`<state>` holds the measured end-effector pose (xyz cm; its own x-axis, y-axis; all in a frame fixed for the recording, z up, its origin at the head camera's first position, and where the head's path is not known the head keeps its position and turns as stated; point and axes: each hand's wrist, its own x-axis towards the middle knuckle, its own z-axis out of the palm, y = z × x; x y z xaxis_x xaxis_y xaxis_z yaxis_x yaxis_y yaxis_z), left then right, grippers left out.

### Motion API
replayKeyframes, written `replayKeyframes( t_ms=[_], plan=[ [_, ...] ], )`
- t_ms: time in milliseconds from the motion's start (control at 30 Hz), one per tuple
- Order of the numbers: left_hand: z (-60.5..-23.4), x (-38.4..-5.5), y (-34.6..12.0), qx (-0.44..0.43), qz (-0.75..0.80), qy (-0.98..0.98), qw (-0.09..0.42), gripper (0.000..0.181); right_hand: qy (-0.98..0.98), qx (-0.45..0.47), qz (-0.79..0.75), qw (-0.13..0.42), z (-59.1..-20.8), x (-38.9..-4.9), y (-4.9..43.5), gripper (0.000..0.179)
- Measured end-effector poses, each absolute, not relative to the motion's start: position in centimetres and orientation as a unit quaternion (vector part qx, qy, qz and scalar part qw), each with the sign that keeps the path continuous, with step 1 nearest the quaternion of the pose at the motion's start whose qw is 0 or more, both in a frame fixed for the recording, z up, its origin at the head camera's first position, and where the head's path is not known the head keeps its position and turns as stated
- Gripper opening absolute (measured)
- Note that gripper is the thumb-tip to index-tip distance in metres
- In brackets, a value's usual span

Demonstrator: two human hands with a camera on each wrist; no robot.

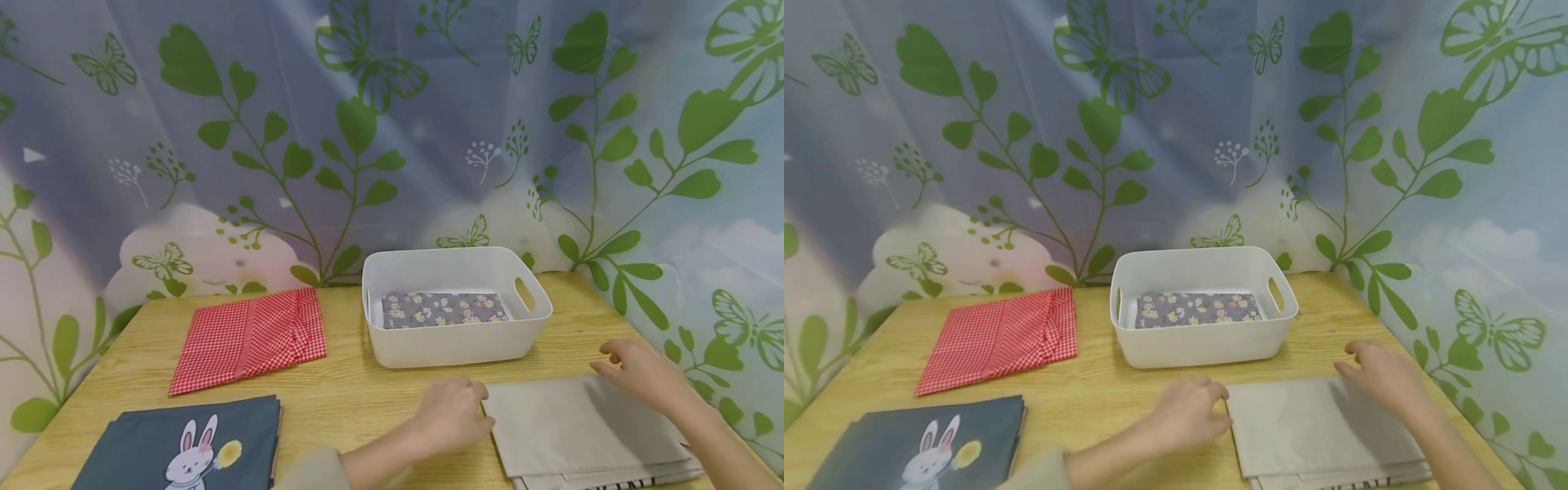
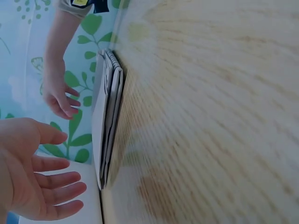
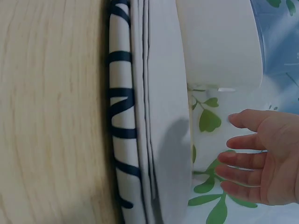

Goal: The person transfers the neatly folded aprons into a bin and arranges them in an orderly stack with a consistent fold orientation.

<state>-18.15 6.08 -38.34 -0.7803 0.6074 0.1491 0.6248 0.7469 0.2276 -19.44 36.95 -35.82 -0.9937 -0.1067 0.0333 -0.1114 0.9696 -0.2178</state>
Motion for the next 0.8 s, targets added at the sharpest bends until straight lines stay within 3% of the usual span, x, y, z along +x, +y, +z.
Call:
replayKeyframes(
  t_ms=[467,800],
  plan=[
    [-39.3,-17.6,6.8,-0.265,-0.325,-0.899,-0.125,0.043,-0.986,0.053,0.141,-0.076,-36.6,-19.5,39.6,0.046],
    [-40.0,-17.4,7.5,-0.172,-0.438,-0.859,-0.2,0.047,-0.982,0.057,0.16,-0.086,-37.4,-19.2,41.0,0.042]
  ],
)
